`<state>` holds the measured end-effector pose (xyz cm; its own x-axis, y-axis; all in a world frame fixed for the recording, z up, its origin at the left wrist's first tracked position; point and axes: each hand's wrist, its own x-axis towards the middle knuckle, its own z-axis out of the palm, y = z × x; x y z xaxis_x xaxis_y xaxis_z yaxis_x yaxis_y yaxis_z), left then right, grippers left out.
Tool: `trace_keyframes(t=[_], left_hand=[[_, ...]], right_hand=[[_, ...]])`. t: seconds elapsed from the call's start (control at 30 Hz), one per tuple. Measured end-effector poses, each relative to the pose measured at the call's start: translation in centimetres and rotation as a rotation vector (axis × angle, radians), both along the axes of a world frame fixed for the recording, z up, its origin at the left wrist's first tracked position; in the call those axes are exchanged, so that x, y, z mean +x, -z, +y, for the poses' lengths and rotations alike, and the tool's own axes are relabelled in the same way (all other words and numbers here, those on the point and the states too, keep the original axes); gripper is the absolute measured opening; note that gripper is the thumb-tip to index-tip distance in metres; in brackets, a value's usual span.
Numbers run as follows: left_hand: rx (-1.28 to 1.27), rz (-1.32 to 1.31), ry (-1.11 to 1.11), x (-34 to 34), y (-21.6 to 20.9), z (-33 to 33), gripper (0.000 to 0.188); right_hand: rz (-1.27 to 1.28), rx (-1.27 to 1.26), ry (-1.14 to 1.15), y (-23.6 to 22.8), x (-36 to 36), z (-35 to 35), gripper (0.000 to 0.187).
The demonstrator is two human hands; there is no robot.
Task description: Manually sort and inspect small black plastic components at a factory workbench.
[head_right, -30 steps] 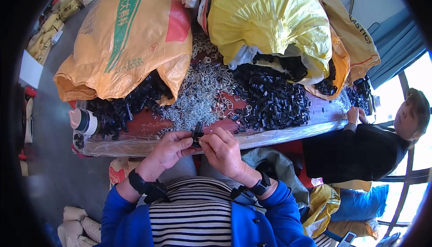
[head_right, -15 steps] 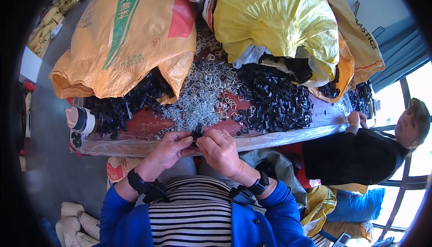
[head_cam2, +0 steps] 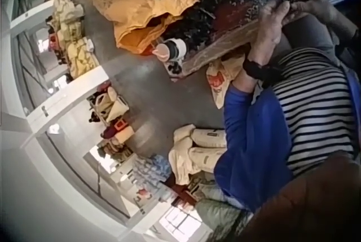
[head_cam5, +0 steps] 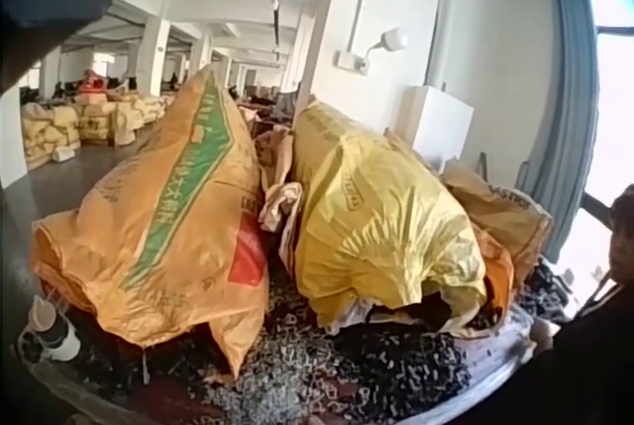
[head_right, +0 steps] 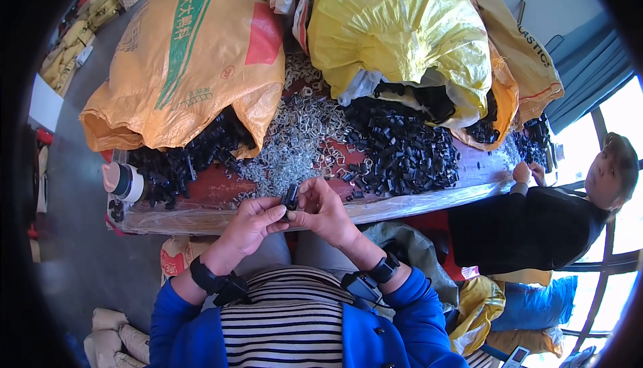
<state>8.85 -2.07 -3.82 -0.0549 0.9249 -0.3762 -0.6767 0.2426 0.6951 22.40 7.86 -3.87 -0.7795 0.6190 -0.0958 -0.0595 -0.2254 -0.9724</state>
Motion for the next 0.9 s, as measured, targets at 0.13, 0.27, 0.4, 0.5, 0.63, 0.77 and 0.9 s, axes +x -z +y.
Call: trace_keyframes(t=[0.13, 0.27, 0.4, 0.5, 0.63, 0.77, 0.9], left_hand=[[-0.018, 0.003, 0.022, -0.7, 0.1, 0.1, 0.023], [-0.022, -0.032, 0.019, -2.2, -0.4, 0.6, 0.024], [-0.035, -0.055, -0.033, -3.9, 0.4, 0.8, 0.024], [-0.055, -0.104, -0.052, -4.6, 0.8, 1.3, 0.024], [-0.071, -0.130, -0.069, -5.4, 1.2, 1.7, 0.023], [-0.055, -0.135, -0.116, -5.9, 1.4, 1.7, 0.023], [-0.036, -0.112, -0.189, -5.4, 1.8, 2.2, 0.022]], right_hand=[[-0.010, -0.089, -0.157, 0.1, -0.8, 1.3, 0.028], [-0.082, 0.052, -0.337, -0.4, -2.5, 5.7, 0.025], [-0.364, 0.760, -0.067, -0.9, -6.8, 12.6, 0.018], [-0.571, 1.003, 0.109, 0.8, -10.4, 17.2, 0.022], [-0.871, 1.185, 0.212, 3.7, -13.6, 19.3, 0.023], [-0.710, 1.263, 0.266, 4.7, -13.9, 18.8, 0.020], [-0.458, 0.811, 0.137, 3.2, -10.5, 16.5, 0.016]])
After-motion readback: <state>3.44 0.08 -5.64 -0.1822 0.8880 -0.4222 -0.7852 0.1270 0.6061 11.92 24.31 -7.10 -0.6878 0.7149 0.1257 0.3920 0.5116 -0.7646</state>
